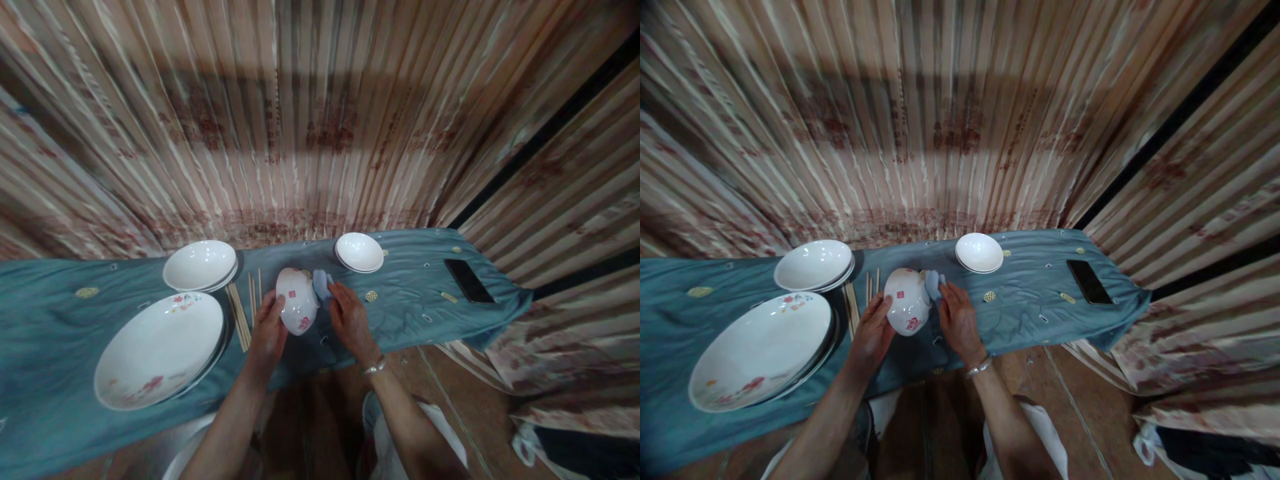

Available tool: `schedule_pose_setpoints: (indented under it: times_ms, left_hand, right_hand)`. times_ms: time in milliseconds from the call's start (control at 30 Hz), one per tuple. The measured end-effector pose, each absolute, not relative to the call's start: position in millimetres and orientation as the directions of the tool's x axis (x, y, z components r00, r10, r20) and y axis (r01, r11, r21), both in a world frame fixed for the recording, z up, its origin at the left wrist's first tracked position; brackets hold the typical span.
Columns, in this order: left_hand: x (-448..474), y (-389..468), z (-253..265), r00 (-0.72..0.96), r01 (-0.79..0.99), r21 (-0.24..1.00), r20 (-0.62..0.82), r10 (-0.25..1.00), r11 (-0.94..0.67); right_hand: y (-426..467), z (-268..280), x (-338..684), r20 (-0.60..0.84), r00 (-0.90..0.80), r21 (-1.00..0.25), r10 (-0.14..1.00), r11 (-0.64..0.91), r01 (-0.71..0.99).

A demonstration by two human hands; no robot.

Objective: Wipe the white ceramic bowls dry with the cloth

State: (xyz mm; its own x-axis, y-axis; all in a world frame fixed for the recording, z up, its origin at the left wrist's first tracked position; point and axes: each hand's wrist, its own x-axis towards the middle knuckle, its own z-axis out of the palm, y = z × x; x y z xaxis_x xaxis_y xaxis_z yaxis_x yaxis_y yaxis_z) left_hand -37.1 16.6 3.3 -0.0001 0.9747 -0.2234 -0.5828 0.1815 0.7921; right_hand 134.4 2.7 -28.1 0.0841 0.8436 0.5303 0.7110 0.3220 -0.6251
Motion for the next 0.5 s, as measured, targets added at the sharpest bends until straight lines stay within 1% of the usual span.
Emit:
schedule_pose_setpoints:
  times_ms: [67,133,233,300,367,500]
  left_hand:
    - [-37,17,4,-0.006,-0.569,0.805,-0.21,0.978,0.169]
    - [-37,17,5,-0.018,-0.578,0.801,-0.206,0.978,0.158]
    - [-36,17,7,-0.014,-0.593,0.789,-0.206,0.979,0.157]
    - [-36,16,7,0.002,-0.592,0.79,-0.199,0.98,0.162]
    - [-35,16,7,0.017,-0.588,0.792,-0.189,0.982,0.163]
    - [-35,15,5,0.031,-0.577,0.803,-0.165,0.986,0.153]
  right_hand:
    - [-5,-29,122,0.521,-0.019,-0.616,0.854,0.391,0.684]
    - [-11,-29,113,0.51,-0.014,-0.656,0.86,0.399,0.641]
    - [-15,-29,109,0.487,0.037,-0.728,0.873,0.382,0.569]
    - [-14,-30,110,0.481,0.046,-0.741,0.875,0.378,0.555]
    - [-13,-32,111,0.489,0.035,-0.719,0.872,0.38,0.582]
    - [-7,-34,113,0.518,-0.037,-0.606,0.855,0.397,0.69]
